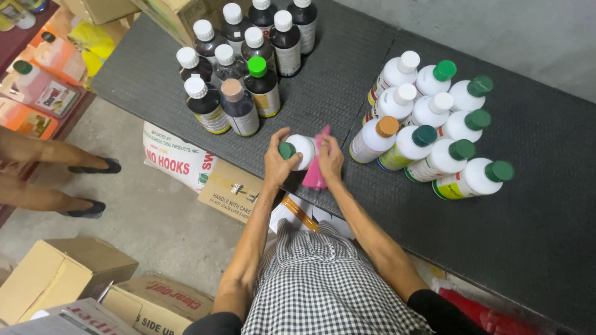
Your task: Organizes and wipes agricultural bottles on a table and then prepares a cardboard box with dividers.
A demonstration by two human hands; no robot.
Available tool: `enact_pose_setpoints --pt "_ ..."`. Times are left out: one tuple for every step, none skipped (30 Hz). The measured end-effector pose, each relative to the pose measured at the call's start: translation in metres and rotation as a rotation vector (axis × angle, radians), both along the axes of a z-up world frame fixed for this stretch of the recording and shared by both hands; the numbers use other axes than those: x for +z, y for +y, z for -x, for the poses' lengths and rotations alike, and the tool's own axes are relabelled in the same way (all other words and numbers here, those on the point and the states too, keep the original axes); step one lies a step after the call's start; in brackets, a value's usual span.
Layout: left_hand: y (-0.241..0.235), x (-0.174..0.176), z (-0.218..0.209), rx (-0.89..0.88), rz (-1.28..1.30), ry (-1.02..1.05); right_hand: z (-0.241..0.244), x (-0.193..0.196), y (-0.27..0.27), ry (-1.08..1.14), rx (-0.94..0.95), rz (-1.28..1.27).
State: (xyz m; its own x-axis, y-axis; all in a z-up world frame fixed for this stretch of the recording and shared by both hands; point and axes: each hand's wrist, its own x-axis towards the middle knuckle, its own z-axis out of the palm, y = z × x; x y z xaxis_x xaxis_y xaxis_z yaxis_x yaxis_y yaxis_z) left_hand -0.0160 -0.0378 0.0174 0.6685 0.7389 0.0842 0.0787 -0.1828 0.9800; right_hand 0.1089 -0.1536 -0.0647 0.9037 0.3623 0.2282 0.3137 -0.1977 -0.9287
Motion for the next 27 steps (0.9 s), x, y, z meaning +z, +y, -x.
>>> enact_pose_setpoints --pt "0.002 0.004 -0.003 -0.008 0.003 0.004 0.002 0.027 0.003 0.004 -0.008 0.003" --pt "0.003 0.008 -0.007 -0.087 -0.015 0.019 0.003 0.053 0.006 -0.009 0.123 -0.049" --pt "0.005 0.012 -0.009 -0.164 -0.033 0.035 0.005 0.079 0.008 -0.019 0.256 -0.101" --pt "0.005 0.012 -0.01 -0.17 -0.029 0.039 0.0 0.082 0.008 -0.014 0.25 -0.098" --pt "0.007 0.012 -0.01 -0.219 -0.053 0.015 -0.004 0.084 0.011 0.016 0.329 -0.083" --pt "0.01 0.013 -0.01 -0.269 -0.077 -0.009 -0.008 0.086 0.013 0.046 0.409 -0.068" --pt "0.009 0.012 -0.009 -0.272 -0.074 -0.007 -0.02 0.07 0.013 0.049 0.406 -0.065" --pt "0.008 0.011 -0.008 -0.292 -0.092 -0.01 -0.031 0.054 0.014 0.104 0.419 -0.015" --pt "0.007 0.011 -0.006 -0.312 -0.111 -0.013 -0.042 0.039 0.016 0.157 0.434 0.033" --pt "0.003 0.012 -0.002 -0.314 -0.11 -0.012 -0.043 0.023 0.013 0.16 0.432 0.034" --pt "0.001 0.013 -0.001 -0.308 -0.111 0.023 -0.047 0.009 0.012 0.18 0.397 0.065" --pt "-0.002 0.015 -0.001 -0.301 -0.114 0.057 -0.051 -0.005 0.01 0.2 0.362 0.095" --pt "-0.004 0.014 -0.002 -0.317 -0.119 0.047 -0.052 -0.021 0.006 0.191 0.345 0.092" --pt "-0.006 0.013 -0.003 -0.29 -0.109 0.058 -0.053 -0.036 0.002 0.076 0.259 0.115" --pt "-0.01 0.012 -0.004 -0.272 -0.096 0.072 -0.052 -0.053 -0.006 -0.033 0.162 0.141" --pt "-0.011 0.012 -0.007 -0.298 -0.098 0.065 -0.047 -0.055 -0.019 -0.036 0.135 0.142" --pt "-0.013 0.013 -0.01 -0.287 -0.105 0.049 -0.041 -0.057 -0.032 -0.155 0.086 0.177" --pt "-0.014 0.013 -0.012 -0.276 -0.112 0.033 -0.034 -0.059 -0.044 -0.273 0.037 0.214" --pt "-0.016 0.015 -0.016 -0.3 -0.117 0.023 -0.027 -0.051 -0.06 -0.279 0.012 0.214" --pt "-0.017 0.017 -0.019 -0.292 -0.153 -0.003 -0.019 -0.043 -0.075 -0.308 0.034 0.288" --pt "-0.019 0.019 -0.024 -0.281 -0.185 -0.033 -0.011 -0.035 -0.09 -0.338 0.059 0.365" --pt "-0.02 0.02 -0.029 -0.3 -0.188 -0.046 -0.016 -0.023 -0.102 -0.345 0.036 0.368" --pt "-0.024 0.02 -0.031 -0.268 -0.167 -0.037 -0.015 -0.013 -0.117 -0.328 0.035 0.477" --pt "-0.028 0.018 -0.032 -0.235 -0.146 -0.028 -0.014 -0.003 -0.132 -0.308 0.034 0.586" --pt "-0.031 0.017 -0.035 -0.251 -0.14 -0.027 -0.012 0.006 -0.139 -0.301 0.02 0.593" --pt "-0.034 0.016 -0.037 -0.231 -0.125 0.033 -0.011 0.015 -0.146 -0.254 -0.003 0.686" --pt "-0.035 0.016 -0.04 -0.21 -0.114 0.093 -0.01 0.025 -0.15 -0.206 -0.026 0.774"
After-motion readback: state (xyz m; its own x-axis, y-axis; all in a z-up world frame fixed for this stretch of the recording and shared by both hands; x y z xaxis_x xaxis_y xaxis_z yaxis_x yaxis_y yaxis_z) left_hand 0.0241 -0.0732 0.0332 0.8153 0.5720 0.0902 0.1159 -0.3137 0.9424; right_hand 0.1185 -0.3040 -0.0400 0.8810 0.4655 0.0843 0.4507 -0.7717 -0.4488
